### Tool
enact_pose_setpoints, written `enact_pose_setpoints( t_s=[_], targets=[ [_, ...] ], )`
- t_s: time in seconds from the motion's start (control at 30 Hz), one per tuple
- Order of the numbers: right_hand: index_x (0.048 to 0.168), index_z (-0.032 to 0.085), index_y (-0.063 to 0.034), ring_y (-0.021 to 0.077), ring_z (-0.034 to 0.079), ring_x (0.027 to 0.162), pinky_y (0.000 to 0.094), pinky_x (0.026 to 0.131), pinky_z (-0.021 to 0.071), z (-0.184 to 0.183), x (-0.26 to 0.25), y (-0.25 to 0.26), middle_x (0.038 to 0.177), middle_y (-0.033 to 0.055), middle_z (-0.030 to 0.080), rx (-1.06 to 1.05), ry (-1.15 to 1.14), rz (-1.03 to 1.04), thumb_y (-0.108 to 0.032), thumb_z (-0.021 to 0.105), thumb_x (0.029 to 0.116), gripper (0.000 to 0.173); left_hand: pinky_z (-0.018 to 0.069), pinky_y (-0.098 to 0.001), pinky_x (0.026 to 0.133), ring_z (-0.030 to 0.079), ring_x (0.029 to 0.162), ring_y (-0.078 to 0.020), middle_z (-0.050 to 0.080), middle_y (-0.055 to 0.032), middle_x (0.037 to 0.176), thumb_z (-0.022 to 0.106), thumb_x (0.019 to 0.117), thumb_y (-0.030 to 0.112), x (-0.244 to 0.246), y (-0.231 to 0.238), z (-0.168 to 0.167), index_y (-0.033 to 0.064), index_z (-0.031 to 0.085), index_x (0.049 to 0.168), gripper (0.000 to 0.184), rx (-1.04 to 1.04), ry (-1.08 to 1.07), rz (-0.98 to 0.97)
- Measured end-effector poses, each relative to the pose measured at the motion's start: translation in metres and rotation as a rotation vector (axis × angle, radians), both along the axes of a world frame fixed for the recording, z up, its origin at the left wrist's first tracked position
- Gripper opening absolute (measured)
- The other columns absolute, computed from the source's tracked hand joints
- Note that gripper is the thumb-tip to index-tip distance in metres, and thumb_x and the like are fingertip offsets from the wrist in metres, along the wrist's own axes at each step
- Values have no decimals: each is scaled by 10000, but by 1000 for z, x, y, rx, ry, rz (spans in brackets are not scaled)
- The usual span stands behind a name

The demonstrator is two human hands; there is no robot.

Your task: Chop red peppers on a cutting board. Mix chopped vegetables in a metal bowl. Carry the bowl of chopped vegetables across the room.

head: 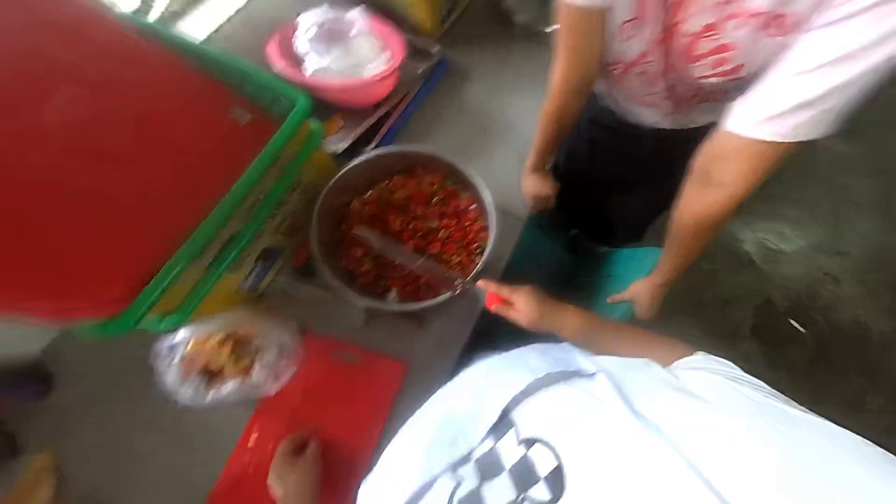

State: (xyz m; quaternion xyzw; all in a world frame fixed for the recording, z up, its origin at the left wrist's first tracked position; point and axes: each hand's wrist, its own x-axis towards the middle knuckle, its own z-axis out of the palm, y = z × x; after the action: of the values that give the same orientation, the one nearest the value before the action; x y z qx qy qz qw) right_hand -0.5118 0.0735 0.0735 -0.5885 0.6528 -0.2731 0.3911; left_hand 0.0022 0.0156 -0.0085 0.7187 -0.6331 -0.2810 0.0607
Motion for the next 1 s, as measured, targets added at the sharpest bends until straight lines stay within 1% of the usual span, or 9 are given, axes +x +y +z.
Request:
enact_pose_setpoints(
  t_s=[0.1,0.13,0.23,0.3,0.37,0.43,0.5,0.57,1.0],
  targets=[
    [1565,448,-180,276,722,1048,495,915,589,-3,0,9,1319,163,679,7,-3,-29,-278,571,1059,531,521,-312,928,605,1034,-140,600,-147,1247,518,1032,65,-40,8,35,-37,446,1426,414,-67,561,646],
    [1574,431,-190,265,727,963,487,841,604,-7,-2,9,1278,173,689,5,-10,-26,-302,573,1058,547,535,-234,821,601,907,-57,593,-37,1102,466,1031,31,-42,5,30,47,427,1396,368,-192,837,816],
    [1585,390,-151,208,680,753,406,670,599,-24,-6,5,1078,192,691,-37,-18,21,-337,519,1069,563,594,-252,714,682,777,-103,683,16,875,321,1038,144,-17,-1,-5,178,578,1028,260,-469,1649,920],
    [1586,365,-94,185,659,732,372,655,582,-23,-4,1,1044,214,677,-19,-7,38,-323,492,1072,577,579,-301,722,680,797,-160,694,-21,872,269,1016,335,-5,-12,-14,148,639,922,425,-438,1838,889],
    [1583,355,-64,147,645,741,327,662,569,-18,0,-1,1050,209,667,12,6,42,-319,491,1068,591,552,-248,646,645,718,-97,650,29,789,196,1055,379,-5,-23,-6,192,584,874,468,-344,1650,936],
    [1576,365,-53,124,641,734,299,661,565,-18,1,-4,1038,197,669,22,0,46,-305,504,1064,588,490,-177,527,558,582,-29,566,52,715,353,1110,270,-8,-38,3,158,535,931,279,-234,1084,963],
    [1576,371,-59,131,642,728,307,660,565,-17,2,-6,1024,189,674,24,4,50,-300,504,1061,584,536,-360,781,624,849,-206,647,-147,1009,552,1067,287,-8,-49,10,-6,596,1247,346,-40,444,753],
    [1575,375,-61,137,645,721,315,657,565,-17,1,-8,1005,187,679,17,13,62,-310,501,1062,584,480,-552,1058,634,1199,-389,644,-276,1283,645,1014,273,-11,-58,9,-60,587,1342,471,79,142,538],
    [1553,417,-44,157,652,724,331,665,571,-24,-4,-3,1010,182,698,-13,-3,3,-246,523,1060,543,455,-619,1062,580,1229,-479,621,-322,1241,626,986,104,-53,-79,5,-84,655,1193,281,33,-91,186]
  ],
)
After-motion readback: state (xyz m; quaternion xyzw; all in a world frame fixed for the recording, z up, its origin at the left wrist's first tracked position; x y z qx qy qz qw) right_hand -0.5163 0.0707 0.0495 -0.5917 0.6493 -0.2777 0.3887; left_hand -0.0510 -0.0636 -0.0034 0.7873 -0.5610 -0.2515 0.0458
